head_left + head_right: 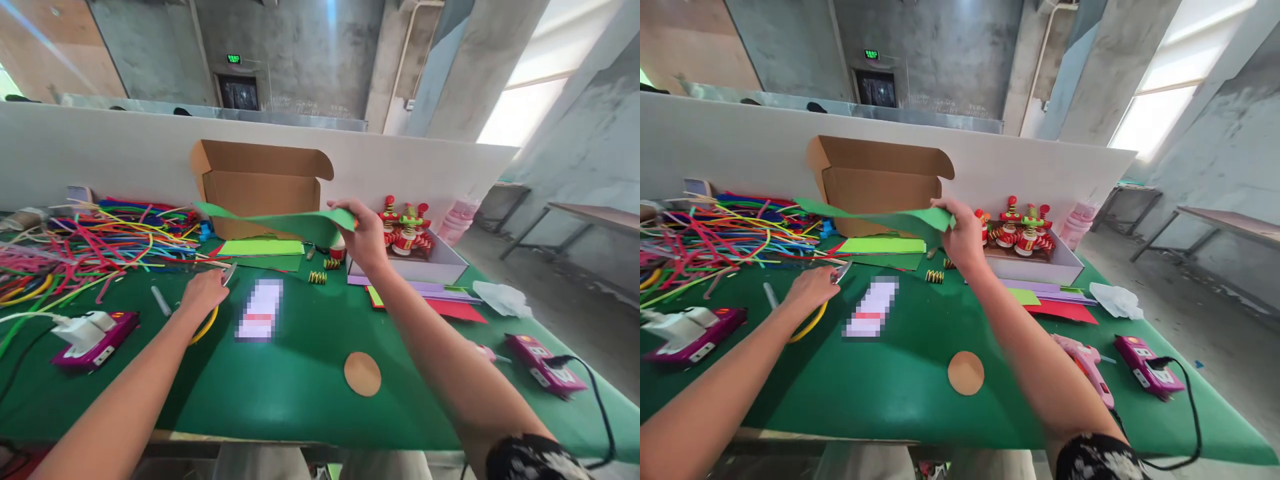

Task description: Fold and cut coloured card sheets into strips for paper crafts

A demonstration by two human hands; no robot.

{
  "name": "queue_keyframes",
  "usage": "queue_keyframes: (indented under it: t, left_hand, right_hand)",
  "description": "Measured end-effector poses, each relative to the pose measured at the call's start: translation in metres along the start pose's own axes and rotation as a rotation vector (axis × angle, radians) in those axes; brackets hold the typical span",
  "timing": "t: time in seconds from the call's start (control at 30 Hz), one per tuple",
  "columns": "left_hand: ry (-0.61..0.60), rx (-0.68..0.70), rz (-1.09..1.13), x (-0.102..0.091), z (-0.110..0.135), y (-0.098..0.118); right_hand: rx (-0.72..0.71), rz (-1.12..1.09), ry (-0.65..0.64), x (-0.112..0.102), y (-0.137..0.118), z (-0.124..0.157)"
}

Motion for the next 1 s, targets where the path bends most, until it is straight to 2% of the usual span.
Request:
queue_keyframes:
  t: [0.1, 0.2, 0.33, 0.47, 0.6, 0.8, 0.9, 1.0]
  left_hand:
    - [-0.051, -0.012, -0.068, 0.013, 0.002, 0.016]
    - [-0.061, -0.016, -0.113, 0.017, 0.004, 0.026]
    - [-0.051, -0.052, -0.151, 0.014, 0.007, 0.027]
    - [-0.031, -0.087, -0.17, 0.009, 0.01, 0.026]
    - [0.011, -0.098, -0.167, 0.003, 0.012, 0.03]
    - [0.093, -0.09, -0.113, -0.013, 0.02, 0.04]
    - [0.148, -0.061, -0.069, -0.015, 0.04, 0.052]
    - [0.157, -0.026, -0.027, -0.004, 0.071, 0.073]
  right_hand:
    - [-0.06, 0.062, 0.036, -0.026, -0.042, 0.05]
    - [-0.039, 0.129, 0.105, -0.051, -0.067, 0.097]
    - [0.038, 0.203, 0.197, -0.086, -0.079, 0.147]
    - [0.109, 0.227, 0.357, -0.122, -0.088, 0.186]
    - [0.165, 0.269, 0.482, -0.144, -0.102, 0.21]
    - [0.162, 0.324, 0.547, -0.162, -0.122, 0.228]
    - [0.141, 0.369, 0.54, -0.167, -0.126, 0.235]
    - [0.125, 0.386, 0.494, -0.166, -0.126, 0.238]
Point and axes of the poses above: each hand's wrist, its own z-axis away from the middle knuckle, its own x-axis out of the palm, y = z × x, the point moved 6 cm from there along -z, towards the middle knuckle, and after that the axes turned 12 degrees about -z, right-handed, at the moved point
